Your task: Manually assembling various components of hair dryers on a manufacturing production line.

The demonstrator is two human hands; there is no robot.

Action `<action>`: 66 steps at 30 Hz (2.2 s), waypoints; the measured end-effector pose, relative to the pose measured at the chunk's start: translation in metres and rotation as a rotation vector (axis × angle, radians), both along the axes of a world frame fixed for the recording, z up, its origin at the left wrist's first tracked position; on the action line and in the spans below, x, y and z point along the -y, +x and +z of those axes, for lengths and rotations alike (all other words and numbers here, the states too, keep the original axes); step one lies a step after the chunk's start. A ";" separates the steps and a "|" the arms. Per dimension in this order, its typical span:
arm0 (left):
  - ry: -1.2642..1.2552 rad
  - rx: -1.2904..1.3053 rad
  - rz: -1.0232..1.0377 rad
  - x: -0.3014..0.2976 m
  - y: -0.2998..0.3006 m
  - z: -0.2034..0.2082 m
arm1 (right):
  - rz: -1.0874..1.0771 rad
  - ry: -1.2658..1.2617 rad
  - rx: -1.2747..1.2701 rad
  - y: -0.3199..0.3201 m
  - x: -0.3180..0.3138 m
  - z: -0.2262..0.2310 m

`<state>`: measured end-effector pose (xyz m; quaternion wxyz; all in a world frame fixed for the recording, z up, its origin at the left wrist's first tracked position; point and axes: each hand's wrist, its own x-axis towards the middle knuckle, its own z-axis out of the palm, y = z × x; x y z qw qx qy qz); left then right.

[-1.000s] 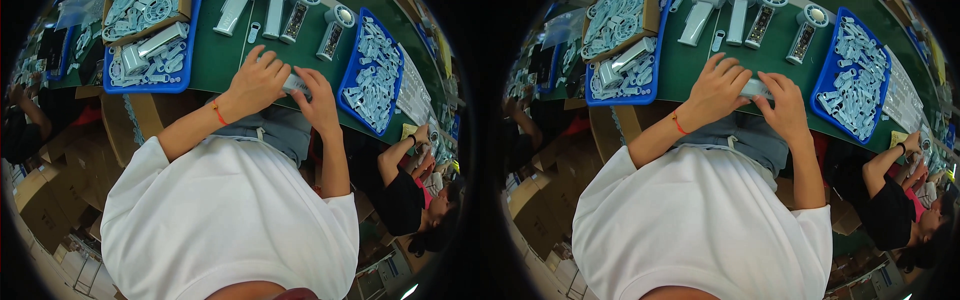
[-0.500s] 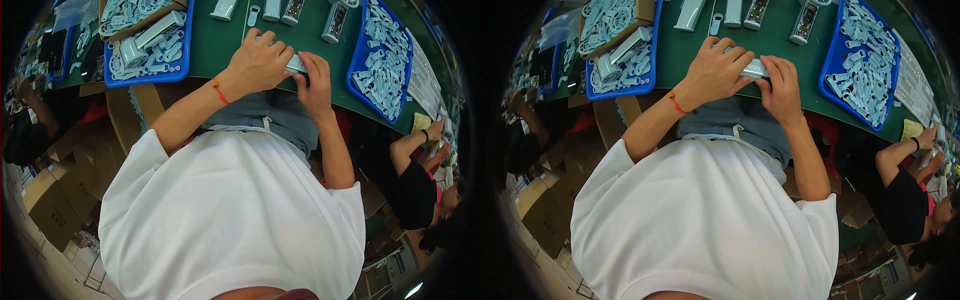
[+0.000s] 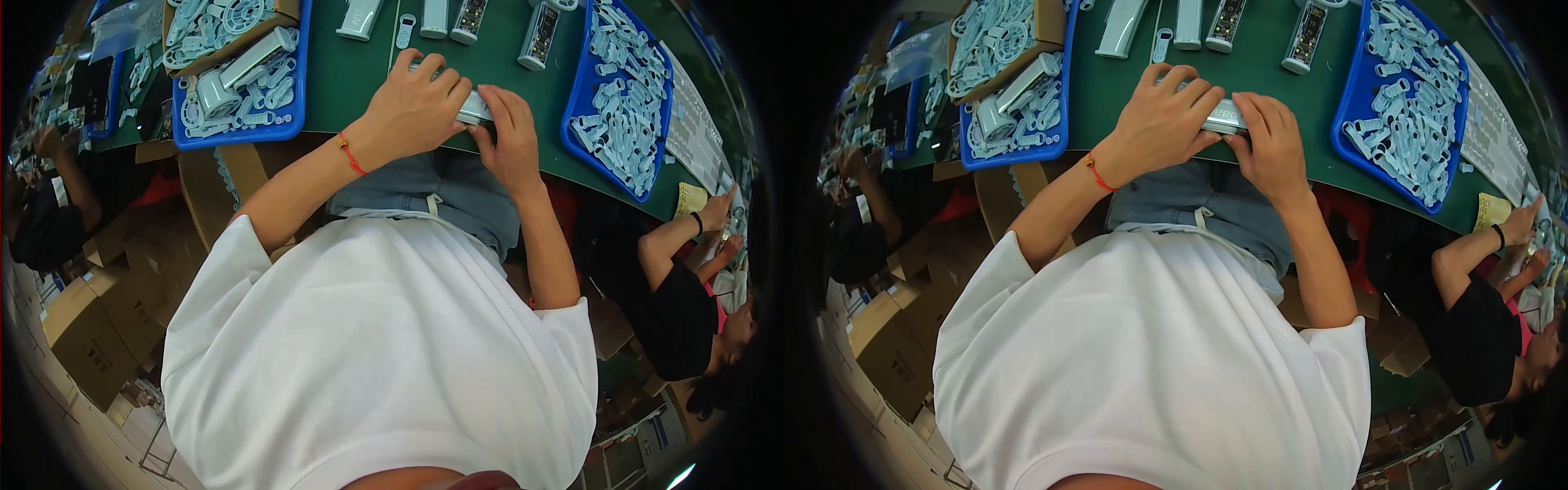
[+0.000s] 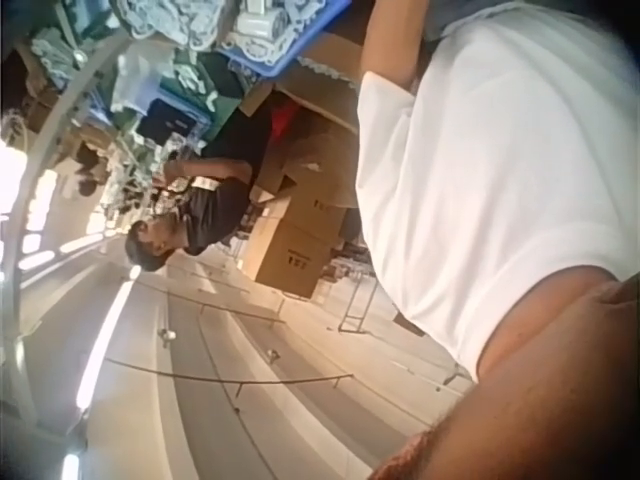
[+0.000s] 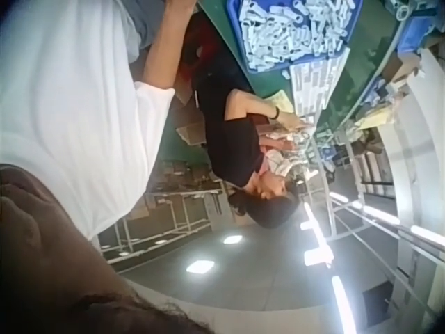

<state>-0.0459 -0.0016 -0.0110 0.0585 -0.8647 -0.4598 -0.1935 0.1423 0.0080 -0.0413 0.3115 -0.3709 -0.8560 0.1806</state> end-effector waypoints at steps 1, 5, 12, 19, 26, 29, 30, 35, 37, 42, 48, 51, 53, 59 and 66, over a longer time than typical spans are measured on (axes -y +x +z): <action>-0.017 -0.043 -0.003 0.001 0.000 0.001 | -0.002 0.000 -0.001 0.000 0.001 -0.001; -0.019 -0.084 0.002 0.001 0.002 -0.001 | -0.035 0.120 0.051 -0.004 0.003 -0.002; 0.002 -0.069 -0.014 -0.002 0.003 -0.005 | -0.043 0.110 0.037 -0.004 0.003 0.000; 0.080 -0.157 -0.046 -0.006 0.005 -0.007 | -0.043 0.061 0.173 -0.010 0.003 0.018; 0.055 -0.177 -0.068 -0.004 0.007 -0.006 | -0.019 0.072 0.071 -0.008 0.004 0.011; 0.039 -0.165 -0.060 -0.004 0.007 -0.007 | -0.027 0.059 0.051 -0.010 0.004 0.013; 0.029 -0.164 -0.058 -0.005 0.007 -0.007 | -0.040 0.051 0.045 -0.011 0.003 0.014; 0.058 -0.129 -0.062 -0.009 0.006 -0.006 | -0.075 0.020 0.052 -0.013 0.005 0.017; 0.070 -0.153 -0.070 -0.009 0.005 -0.008 | -0.078 0.026 0.082 -0.014 0.002 0.021; 0.209 -0.133 -0.132 -0.010 0.000 -0.013 | 0.013 0.214 0.388 -0.013 0.001 0.030; 0.114 -0.239 -0.090 -0.001 0.006 -0.005 | 0.051 0.189 0.383 -0.012 0.001 0.023; -0.031 -0.266 -0.064 0.002 0.007 -0.003 | 0.001 0.223 0.364 -0.014 0.004 0.012; 0.018 -0.277 -0.056 0.002 0.007 -0.004 | -0.027 0.223 0.338 -0.016 0.006 0.011; 0.134 -0.152 -0.071 -0.004 0.006 -0.011 | -0.016 0.223 0.355 -0.017 0.001 0.016; 0.082 -0.175 -0.070 -0.008 0.008 -0.011 | 0.007 0.151 0.332 -0.010 -0.002 0.020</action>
